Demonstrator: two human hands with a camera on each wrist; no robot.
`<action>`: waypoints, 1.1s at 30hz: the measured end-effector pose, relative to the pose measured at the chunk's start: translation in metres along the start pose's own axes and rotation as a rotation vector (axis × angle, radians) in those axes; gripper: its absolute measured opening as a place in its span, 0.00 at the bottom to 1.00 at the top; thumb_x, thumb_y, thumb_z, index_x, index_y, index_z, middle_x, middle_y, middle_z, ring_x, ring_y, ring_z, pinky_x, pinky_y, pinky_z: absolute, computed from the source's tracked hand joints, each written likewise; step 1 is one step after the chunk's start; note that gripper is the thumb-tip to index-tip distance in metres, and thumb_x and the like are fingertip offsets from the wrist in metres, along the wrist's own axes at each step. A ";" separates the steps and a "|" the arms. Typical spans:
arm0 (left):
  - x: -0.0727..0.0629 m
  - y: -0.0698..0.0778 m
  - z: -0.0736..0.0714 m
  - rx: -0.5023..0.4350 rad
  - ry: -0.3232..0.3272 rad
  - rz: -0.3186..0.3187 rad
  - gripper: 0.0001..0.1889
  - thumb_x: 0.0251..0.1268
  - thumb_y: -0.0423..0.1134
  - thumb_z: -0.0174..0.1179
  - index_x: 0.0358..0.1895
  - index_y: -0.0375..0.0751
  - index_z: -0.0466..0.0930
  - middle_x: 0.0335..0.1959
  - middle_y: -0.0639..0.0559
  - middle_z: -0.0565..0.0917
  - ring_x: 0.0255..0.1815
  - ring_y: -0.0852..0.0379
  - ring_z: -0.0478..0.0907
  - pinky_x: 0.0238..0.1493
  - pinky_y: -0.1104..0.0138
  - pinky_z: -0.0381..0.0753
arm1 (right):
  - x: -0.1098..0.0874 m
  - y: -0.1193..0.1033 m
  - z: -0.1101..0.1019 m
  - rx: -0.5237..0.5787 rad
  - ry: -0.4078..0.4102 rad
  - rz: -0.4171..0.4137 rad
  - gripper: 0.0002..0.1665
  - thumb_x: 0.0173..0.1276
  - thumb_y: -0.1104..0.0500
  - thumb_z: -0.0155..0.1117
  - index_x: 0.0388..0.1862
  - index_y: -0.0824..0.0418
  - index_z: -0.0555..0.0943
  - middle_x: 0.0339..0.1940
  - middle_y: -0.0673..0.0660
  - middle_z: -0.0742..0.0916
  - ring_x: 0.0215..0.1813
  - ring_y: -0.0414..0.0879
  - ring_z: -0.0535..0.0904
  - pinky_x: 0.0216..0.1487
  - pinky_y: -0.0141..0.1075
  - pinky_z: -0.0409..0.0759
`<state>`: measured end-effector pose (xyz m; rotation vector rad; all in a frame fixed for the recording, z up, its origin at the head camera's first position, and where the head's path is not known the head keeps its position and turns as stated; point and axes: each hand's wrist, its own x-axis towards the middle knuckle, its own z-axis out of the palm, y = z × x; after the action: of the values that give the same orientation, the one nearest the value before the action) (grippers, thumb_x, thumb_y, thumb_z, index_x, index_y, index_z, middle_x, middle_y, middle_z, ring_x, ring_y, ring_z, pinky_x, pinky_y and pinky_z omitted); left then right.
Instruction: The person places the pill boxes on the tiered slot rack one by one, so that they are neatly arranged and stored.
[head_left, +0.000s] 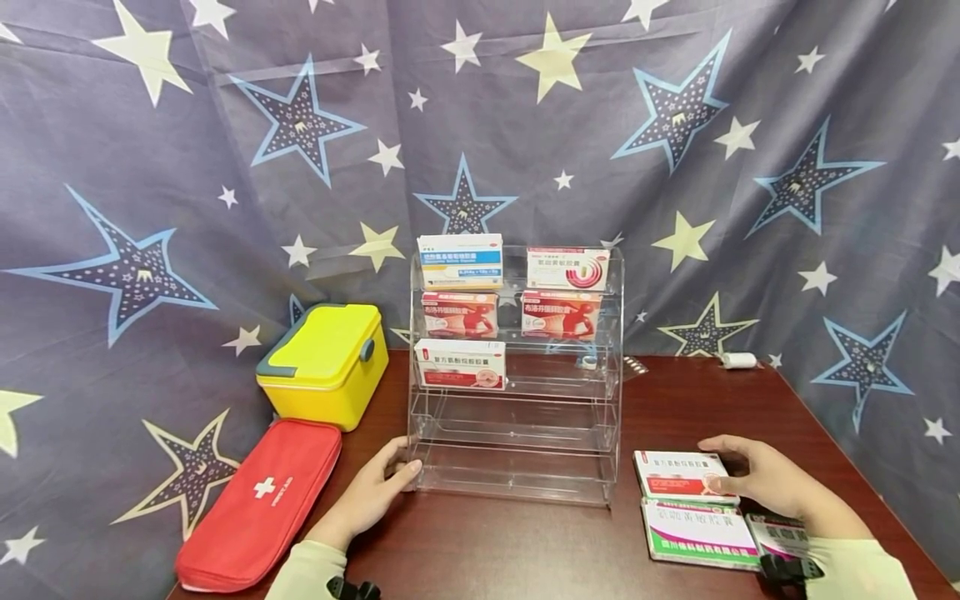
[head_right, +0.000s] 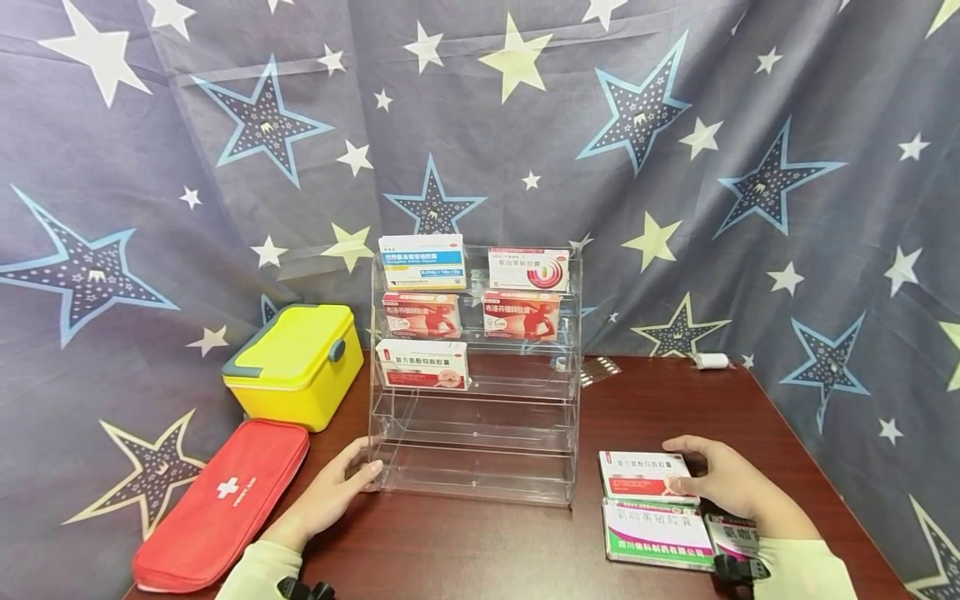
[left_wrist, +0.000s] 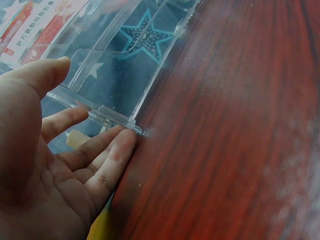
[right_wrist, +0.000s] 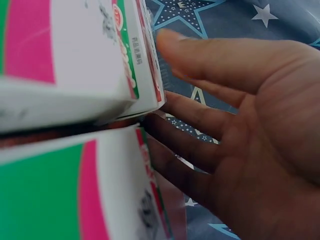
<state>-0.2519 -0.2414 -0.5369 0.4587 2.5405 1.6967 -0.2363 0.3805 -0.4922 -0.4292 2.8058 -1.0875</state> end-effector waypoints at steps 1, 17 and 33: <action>0.000 0.000 0.000 0.000 0.001 0.000 0.26 0.81 0.46 0.59 0.74 0.40 0.69 0.55 0.37 0.80 0.52 0.45 0.83 0.49 0.62 0.86 | 0.000 0.000 0.000 0.002 -0.004 -0.002 0.36 0.62 0.55 0.81 0.66 0.66 0.80 0.59 0.63 0.86 0.56 0.56 0.82 0.50 0.37 0.83; 0.000 0.001 0.001 -0.004 0.003 0.004 0.25 0.82 0.45 0.59 0.74 0.40 0.69 0.54 0.38 0.80 0.51 0.46 0.84 0.49 0.63 0.86 | -0.003 -0.006 0.000 0.105 0.058 0.038 0.34 0.57 0.63 0.83 0.61 0.68 0.81 0.50 0.62 0.88 0.46 0.50 0.86 0.39 0.35 0.84; -0.001 0.002 0.000 -0.012 -0.001 0.002 0.26 0.81 0.45 0.59 0.74 0.39 0.68 0.54 0.38 0.80 0.51 0.46 0.84 0.49 0.63 0.86 | -0.008 -0.007 -0.011 -0.074 0.409 -0.023 0.16 0.61 0.65 0.81 0.47 0.60 0.85 0.38 0.53 0.89 0.36 0.37 0.83 0.35 0.31 0.80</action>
<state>-0.2505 -0.2406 -0.5355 0.4607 2.5289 1.7105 -0.2292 0.3854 -0.4797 -0.2700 3.2093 -1.1975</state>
